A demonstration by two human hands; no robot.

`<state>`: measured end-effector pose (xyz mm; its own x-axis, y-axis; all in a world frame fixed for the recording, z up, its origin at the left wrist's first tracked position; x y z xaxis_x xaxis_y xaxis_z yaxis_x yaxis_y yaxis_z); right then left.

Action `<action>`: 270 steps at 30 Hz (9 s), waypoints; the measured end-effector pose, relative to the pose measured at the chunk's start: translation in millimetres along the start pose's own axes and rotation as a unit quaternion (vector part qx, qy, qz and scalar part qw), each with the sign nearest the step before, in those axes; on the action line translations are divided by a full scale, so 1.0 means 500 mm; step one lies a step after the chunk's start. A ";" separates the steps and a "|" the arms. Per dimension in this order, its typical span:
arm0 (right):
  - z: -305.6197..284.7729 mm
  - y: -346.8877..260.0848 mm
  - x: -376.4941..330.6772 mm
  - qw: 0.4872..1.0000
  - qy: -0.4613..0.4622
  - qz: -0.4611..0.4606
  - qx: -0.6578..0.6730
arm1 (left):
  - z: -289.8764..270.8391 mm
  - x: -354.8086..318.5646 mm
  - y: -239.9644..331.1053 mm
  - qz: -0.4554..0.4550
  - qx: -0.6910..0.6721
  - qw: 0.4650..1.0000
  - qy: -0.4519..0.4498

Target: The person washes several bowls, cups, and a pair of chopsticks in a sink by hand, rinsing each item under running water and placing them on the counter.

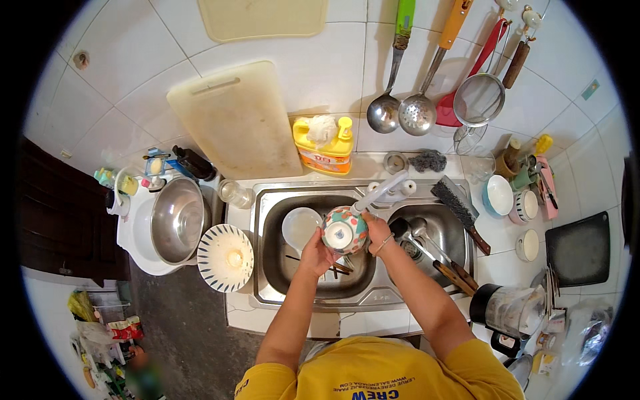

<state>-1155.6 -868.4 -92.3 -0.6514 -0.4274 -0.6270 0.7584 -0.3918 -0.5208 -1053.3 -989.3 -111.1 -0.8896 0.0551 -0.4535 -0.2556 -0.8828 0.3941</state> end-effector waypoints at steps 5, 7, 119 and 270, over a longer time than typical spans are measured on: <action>-0.087 0.032 0.093 0.999 -0.006 0.022 -0.044 | -0.025 -0.014 -0.014 0.088 -0.018 0.996 -0.013; -0.079 0.045 0.086 0.995 -0.067 0.047 -0.052 | -0.012 -0.023 -0.002 0.110 0.009 0.994 -0.006; 0.006 0.067 -0.097 0.467 -0.321 -0.374 -0.734 | -0.023 -0.057 0.036 -0.056 0.325 0.929 0.166; -0.049 -0.024 -0.013 0.971 -0.188 0.085 0.123 | -0.007 0.063 -0.003 0.072 0.020 0.997 0.027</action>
<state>-1160.1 -840.9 -96.3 -0.5148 -0.7515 -0.4126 0.8573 -0.4528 -0.2448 -1079.3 -987.8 -129.0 -0.8970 -0.0959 -0.4316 -0.1436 -0.8600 0.4896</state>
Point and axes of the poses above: each hand's wrist, its own x-axis towards the middle knuckle, its own z-axis out of the palm, y = z × x, the point moved 3 cm from there along x, towards the middle knuckle, and after that the axes turned 12 degrees about x, right-handed, at the moved point
